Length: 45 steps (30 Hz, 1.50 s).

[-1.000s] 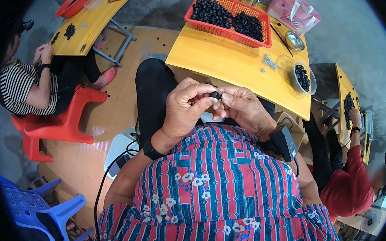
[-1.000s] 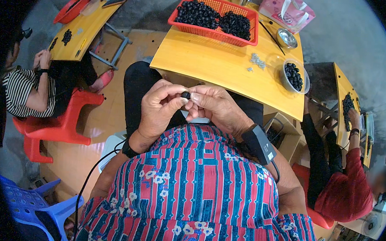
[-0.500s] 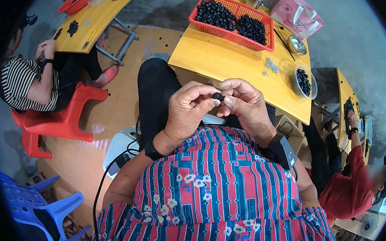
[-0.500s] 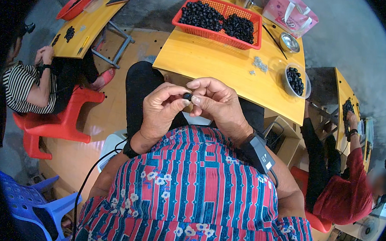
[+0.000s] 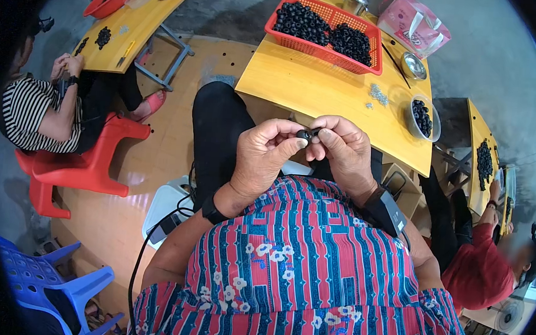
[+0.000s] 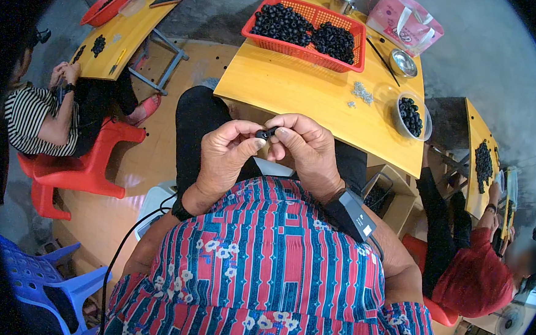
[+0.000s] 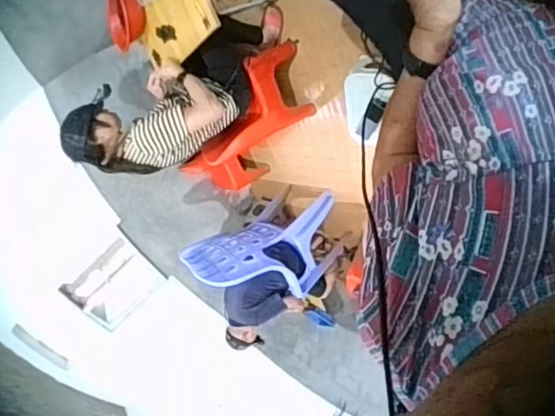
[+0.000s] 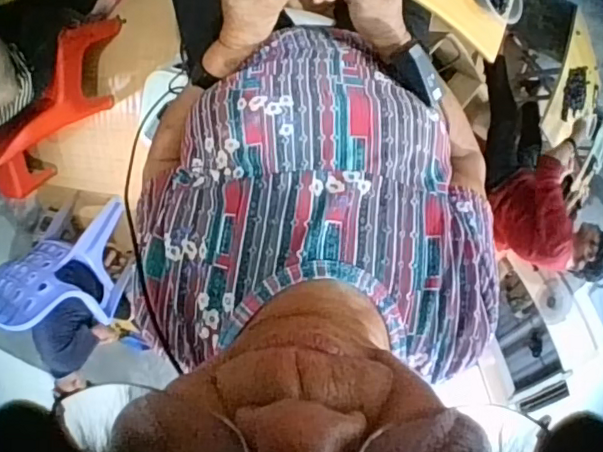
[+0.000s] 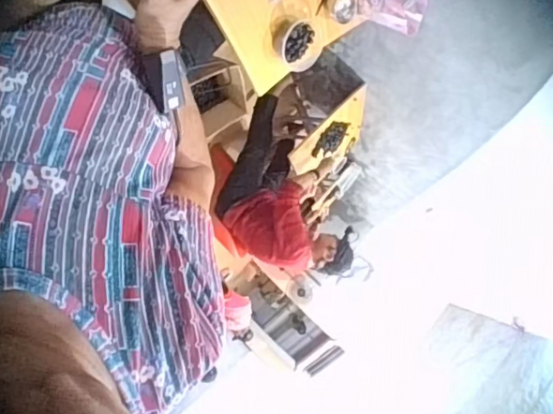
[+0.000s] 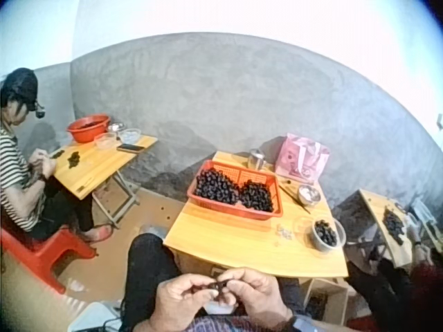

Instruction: Manually assembling small metal rings onto black cylindrical components at a workstation.

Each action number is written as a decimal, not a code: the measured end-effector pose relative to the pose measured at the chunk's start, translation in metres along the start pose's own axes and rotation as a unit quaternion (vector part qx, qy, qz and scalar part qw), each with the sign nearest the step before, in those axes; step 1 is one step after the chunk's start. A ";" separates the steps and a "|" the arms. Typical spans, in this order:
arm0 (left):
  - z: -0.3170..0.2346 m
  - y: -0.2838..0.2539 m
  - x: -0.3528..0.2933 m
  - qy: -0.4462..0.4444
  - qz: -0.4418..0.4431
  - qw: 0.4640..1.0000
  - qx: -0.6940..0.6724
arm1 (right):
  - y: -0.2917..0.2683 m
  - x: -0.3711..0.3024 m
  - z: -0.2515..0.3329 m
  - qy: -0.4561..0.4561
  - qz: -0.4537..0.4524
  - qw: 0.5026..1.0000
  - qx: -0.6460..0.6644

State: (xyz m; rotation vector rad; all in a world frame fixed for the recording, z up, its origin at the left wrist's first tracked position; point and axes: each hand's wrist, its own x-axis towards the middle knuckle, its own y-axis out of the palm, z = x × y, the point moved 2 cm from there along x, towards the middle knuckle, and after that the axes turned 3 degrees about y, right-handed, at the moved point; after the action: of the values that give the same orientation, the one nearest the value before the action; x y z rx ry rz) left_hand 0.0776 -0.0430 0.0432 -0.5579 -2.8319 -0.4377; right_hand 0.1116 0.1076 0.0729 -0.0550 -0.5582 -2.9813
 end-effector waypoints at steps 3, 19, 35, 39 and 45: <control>0.004 -0.001 0.000 0.007 -0.005 1.000 -0.001 | 0.000 0.002 0.002 0.016 -0.022 1.000 0.010; 0.001 0.000 0.000 0.010 0.002 1.000 -0.015 | -0.003 0.001 0.001 0.038 -0.009 0.999 -0.028; 0.004 -0.001 -0.002 0.011 -0.003 1.000 0.023 | -0.004 0.001 0.005 0.002 -0.010 0.985 -0.173; 0.008 -0.002 -0.001 0.007 0.001 0.999 0.036 | -0.010 0.000 -0.002 0.065 -0.026 0.994 -0.089; 0.010 -0.001 -0.002 -0.014 0.005 1.000 -0.002 | -0.013 0.001 -0.007 0.162 -0.010 0.982 0.097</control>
State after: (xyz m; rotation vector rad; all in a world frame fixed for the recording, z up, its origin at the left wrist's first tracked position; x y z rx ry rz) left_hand 0.0779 -0.0410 0.0331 -0.5827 -2.8533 -0.4385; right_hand 0.1088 0.1167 0.0622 0.4456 -0.8023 -2.8474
